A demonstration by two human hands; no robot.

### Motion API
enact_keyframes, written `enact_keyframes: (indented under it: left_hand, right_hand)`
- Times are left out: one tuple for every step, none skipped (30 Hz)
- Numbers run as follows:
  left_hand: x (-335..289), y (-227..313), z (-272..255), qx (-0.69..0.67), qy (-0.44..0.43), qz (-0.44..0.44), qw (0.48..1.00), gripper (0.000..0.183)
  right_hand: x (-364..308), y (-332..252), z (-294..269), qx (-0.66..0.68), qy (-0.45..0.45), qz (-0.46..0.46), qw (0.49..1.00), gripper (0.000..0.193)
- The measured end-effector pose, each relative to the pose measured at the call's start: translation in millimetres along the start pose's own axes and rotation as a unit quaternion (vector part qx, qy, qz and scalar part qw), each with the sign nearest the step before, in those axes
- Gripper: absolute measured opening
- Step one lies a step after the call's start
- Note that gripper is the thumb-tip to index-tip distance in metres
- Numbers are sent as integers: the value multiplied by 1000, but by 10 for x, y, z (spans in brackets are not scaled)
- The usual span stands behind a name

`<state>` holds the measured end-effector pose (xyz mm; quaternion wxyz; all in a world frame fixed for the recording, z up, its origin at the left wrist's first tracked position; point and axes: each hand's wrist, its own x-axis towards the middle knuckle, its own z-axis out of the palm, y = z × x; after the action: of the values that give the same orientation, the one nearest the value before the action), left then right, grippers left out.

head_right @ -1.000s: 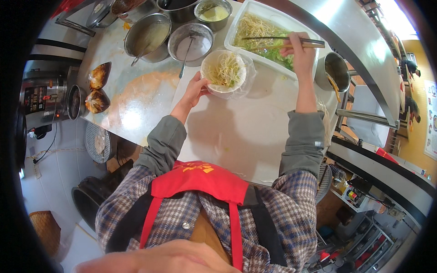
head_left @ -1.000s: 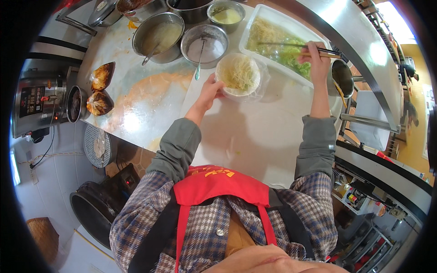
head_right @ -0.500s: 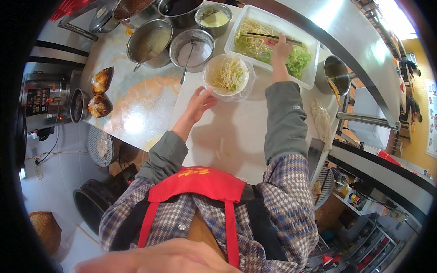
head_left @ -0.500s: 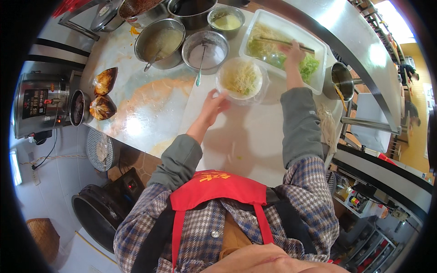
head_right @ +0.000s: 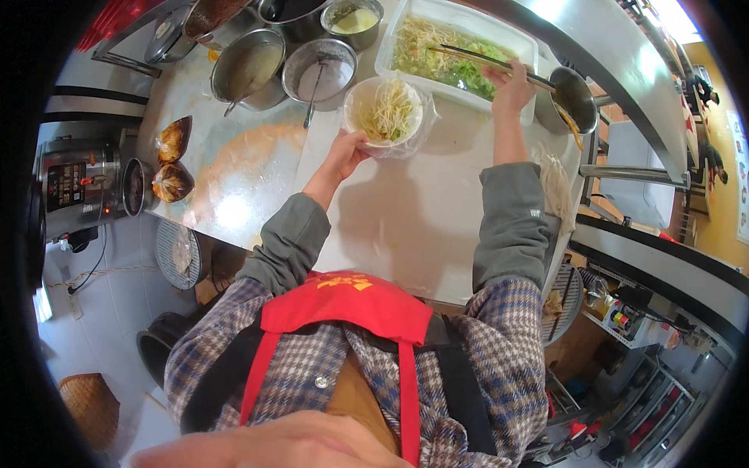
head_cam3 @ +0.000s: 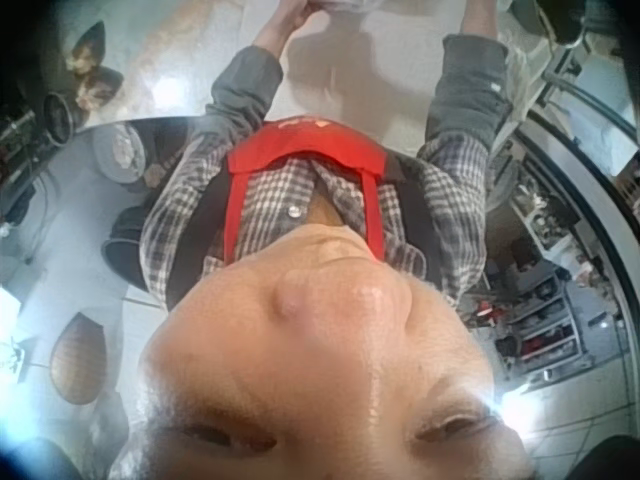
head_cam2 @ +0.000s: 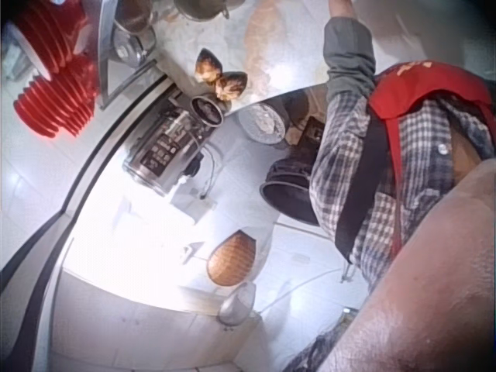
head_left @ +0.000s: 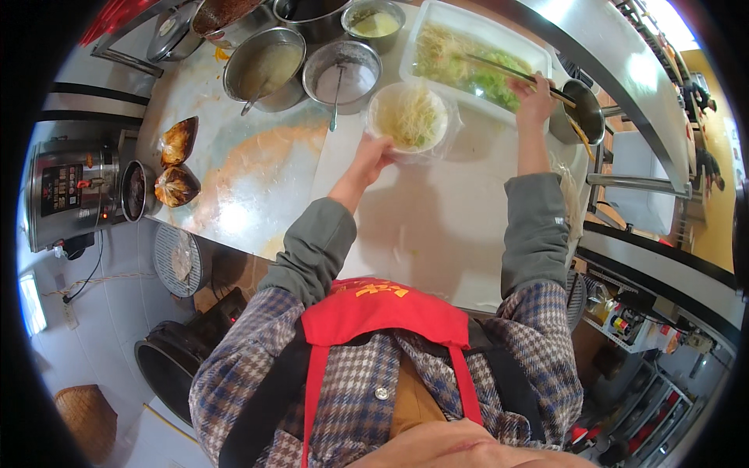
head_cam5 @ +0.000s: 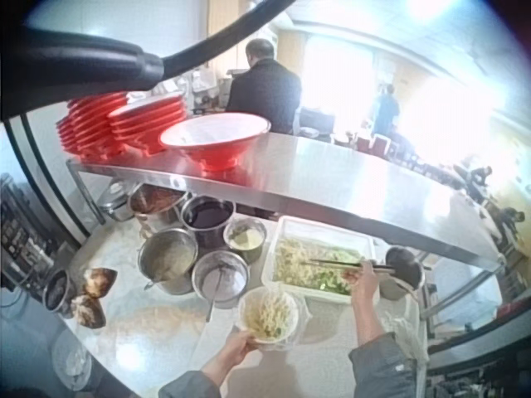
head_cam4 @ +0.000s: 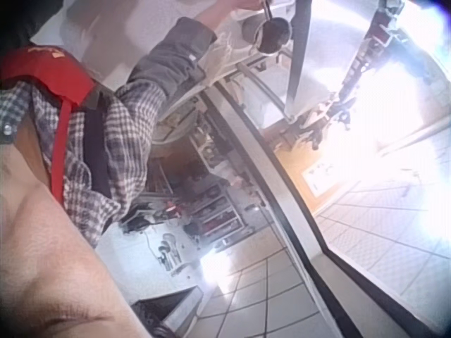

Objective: The person prepares multiple noodle bowls by placing noodles and vegetables into bowls, adding sauces and broth, and serving them to customers. The person uses chopsticks and ladles to handle ingredients and liquids, then delivers the finished bowls to a table.

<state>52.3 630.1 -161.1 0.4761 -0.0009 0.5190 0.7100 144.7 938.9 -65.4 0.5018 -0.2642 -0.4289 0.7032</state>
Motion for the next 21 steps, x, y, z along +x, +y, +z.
enact_keyframes:
  left_hand:
    - [-31,16,19,-9,-10,7,1000,60]
    - [-55,35,38,2,-19,9,1000,59]
    - [-72,50,61,12,-29,13,999,58]
    - [-87,60,82,24,-33,25,999,57]
    - [-97,64,104,35,-33,20,999,56]
    - [-107,63,122,47,-26,25,998,56]
    - [-113,58,138,59,-29,35,997,55]
    - [-120,51,149,59,-20,30,998,56]
    - [-124,46,154,61,-21,32,997,56]
    - [-125,41,156,62,-22,35,997,57]
    - [-129,36,153,62,-21,34,997,57]
    - [-135,32,147,61,-18,34,997,58]
    - [-142,30,143,62,-7,39,997,58]
    - [-151,33,138,61,-7,32,998,58]
    - [-156,40,137,63,0,32,997,59]
    - [-162,48,135,66,3,35,997,59]
    - [-167,53,134,68,0,31,997,59]
    - [-173,55,132,69,-3,29,997,59]
    - [-182,52,128,72,-4,26,997,60]
    - [-190,46,123,72,-3,29,997,60]
    - [-198,35,115,73,-1,31,997,60]
  right_hand:
    - [-87,-90,1,8,17,4,1000,14]
    - [-177,-191,12,12,14,-2,1000,11]
    - [-290,-289,25,12,-19,-23,999,10]
    - [-430,-374,29,7,-47,-46,998,9]
    - [-579,-443,25,5,-59,-81,995,7]
    - [-745,-469,26,0,-111,-74,991,9]
    - [-870,-467,49,-78,-172,-40,981,11]
    - [-983,-468,57,-149,-224,-16,963,12]
    - [-1049,-501,50,-214,-313,17,925,14]
    - [-1094,-523,45,-210,-248,-3,946,15]
    - [-1116,-525,55,-203,-226,-13,953,16]
    - [-1116,-524,74,-196,-166,-34,966,18]
    - [-1102,-513,102,-216,-226,-38,949,17]
    - [-1074,-499,140,-236,-244,-52,939,17]
    - [-1052,-460,193,-270,-250,-51,928,16]
    - [-1043,-389,268,-325,-289,-93,895,15]
    - [-1039,-346,300,-323,-295,-143,888,15]
    - [-1059,-277,342,-334,-306,-165,876,14]
    - [-1075,-242,343,-346,-325,-187,860,13]
    - [-1115,-204,330,-301,-308,-162,888,12]
    - [-1171,-196,276,-282,-318,-151,892,12]
